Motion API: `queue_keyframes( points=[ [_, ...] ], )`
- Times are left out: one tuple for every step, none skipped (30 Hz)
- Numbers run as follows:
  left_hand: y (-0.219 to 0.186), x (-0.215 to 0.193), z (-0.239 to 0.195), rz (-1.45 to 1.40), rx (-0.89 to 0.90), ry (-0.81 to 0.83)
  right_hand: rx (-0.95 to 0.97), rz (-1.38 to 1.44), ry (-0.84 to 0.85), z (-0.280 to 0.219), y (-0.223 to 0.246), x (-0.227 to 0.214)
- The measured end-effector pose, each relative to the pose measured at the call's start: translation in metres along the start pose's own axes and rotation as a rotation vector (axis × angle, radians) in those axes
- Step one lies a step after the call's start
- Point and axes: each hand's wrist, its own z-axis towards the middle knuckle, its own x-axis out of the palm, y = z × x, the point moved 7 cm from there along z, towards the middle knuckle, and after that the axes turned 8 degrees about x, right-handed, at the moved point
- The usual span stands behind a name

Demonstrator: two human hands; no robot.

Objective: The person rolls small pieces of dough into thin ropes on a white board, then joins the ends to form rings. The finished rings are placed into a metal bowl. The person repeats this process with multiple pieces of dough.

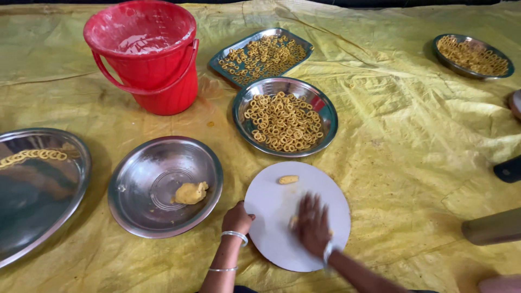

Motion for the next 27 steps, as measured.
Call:
queue_keyframes(
  points=[
    [-0.001, -0.003, -0.003, 0.001, 0.015, -0.012, 0.045, -0.056, -0.077, 0.026, -0.013, -0.012],
    [-0.004, -0.006, -0.004, 0.002, 0.032, -0.023, 0.076, 0.021, -0.22, 0.049, -0.023, -0.03],
    [-0.007, -0.01, -0.005, 0.004, 0.049, -0.033, 0.108, 0.098, -0.363, 0.064, -0.03, -0.045],
    [-0.011, -0.011, -0.003, -0.003, 0.053, -0.041, 0.106, 0.101, -0.386, 0.077, -0.032, -0.051],
    [-0.014, -0.013, 0.001, -0.011, 0.057, -0.049, 0.105, 0.103, -0.409, 0.083, -0.032, -0.056],
    [-0.011, -0.01, -0.004, -0.016, 0.05, -0.042, 0.107, 0.107, -0.413, 0.069, -0.029, -0.054],
    [-0.009, -0.007, -0.007, -0.007, 0.032, -0.033, 0.044, 0.043, -0.307, 0.051, -0.014, -0.042],
    [-0.009, -0.007, -0.005, 0.004, 0.021, -0.024, -0.014, -0.021, -0.206, 0.029, 0.003, -0.03],
    [-0.008, -0.008, -0.005, 0.014, 0.011, -0.015, -0.156, 0.101, -0.275, -0.008, 0.022, -0.032],
    [-0.009, -0.009, -0.004, 0.016, 0.005, -0.009, -0.302, 0.218, -0.348, -0.044, 0.038, -0.036],
    [-0.01, -0.011, -0.004, 0.017, 0.0, -0.003, -0.348, 0.279, -0.267, -0.077, 0.042, -0.031],
    [-0.011, -0.01, -0.004, 0.013, -0.007, 0.003, -0.393, 0.335, -0.184, -0.099, 0.043, -0.026],
    [-0.012, -0.011, -0.004, 0.009, -0.01, 0.004, -0.404, 0.288, -0.145, -0.097, 0.042, -0.02],
    [-0.012, -0.011, -0.004, 0.001, -0.012, 0.009, -0.413, 0.238, -0.103, -0.092, 0.037, -0.015],
    [-0.012, -0.01, -0.005, -0.006, -0.014, 0.014, -0.421, 0.189, -0.061, -0.083, 0.029, -0.009],
    [-0.013, -0.011, -0.005, -0.012, -0.008, 0.016, -0.406, 0.108, -0.161, -0.058, 0.022, -0.011],
    [-0.014, -0.011, -0.006, -0.018, -0.002, 0.018, -0.39, 0.028, -0.26, -0.026, 0.014, -0.014],
    [-0.013, -0.012, -0.008, -0.022, 0.004, 0.018, -0.276, 0.011, -0.295, 0.008, -0.001, -0.016],
    [-0.012, -0.014, -0.01, -0.02, 0.006, 0.014, -0.162, -0.005, -0.33, 0.04, -0.016, -0.019],
    [-0.014, -0.015, -0.009, -0.02, 0.015, 0.011, -0.022, -0.011, -0.303, 0.075, -0.036, -0.023],
    [-0.017, -0.016, -0.01, -0.019, 0.023, 0.007, 0.117, -0.016, -0.277, 0.096, -0.052, -0.025],
    [-0.018, -0.016, -0.009, -0.017, 0.019, 0.014, 0.143, 0.047, -0.35, 0.103, -0.059, -0.034],
    [-0.019, -0.017, -0.008, -0.015, 0.015, 0.021, 0.169, 0.11, -0.423, 0.108, -0.063, -0.043],
    [-0.019, -0.017, -0.008, -0.011, 0.005, 0.03, 0.193, 0.176, -0.49, 0.1, -0.062, -0.05],
    [-0.019, -0.017, -0.008, -0.012, 0.006, 0.027, 0.191, 0.096, -0.367, 0.093, -0.055, -0.045],
    [-0.018, -0.017, -0.009, -0.012, 0.004, 0.026, 0.188, 0.018, -0.241, 0.08, -0.043, -0.036],
    [-0.018, -0.017, -0.009, -0.011, 0.002, 0.025, 0.185, -0.06, -0.114, 0.066, -0.03, -0.027]
  ],
)
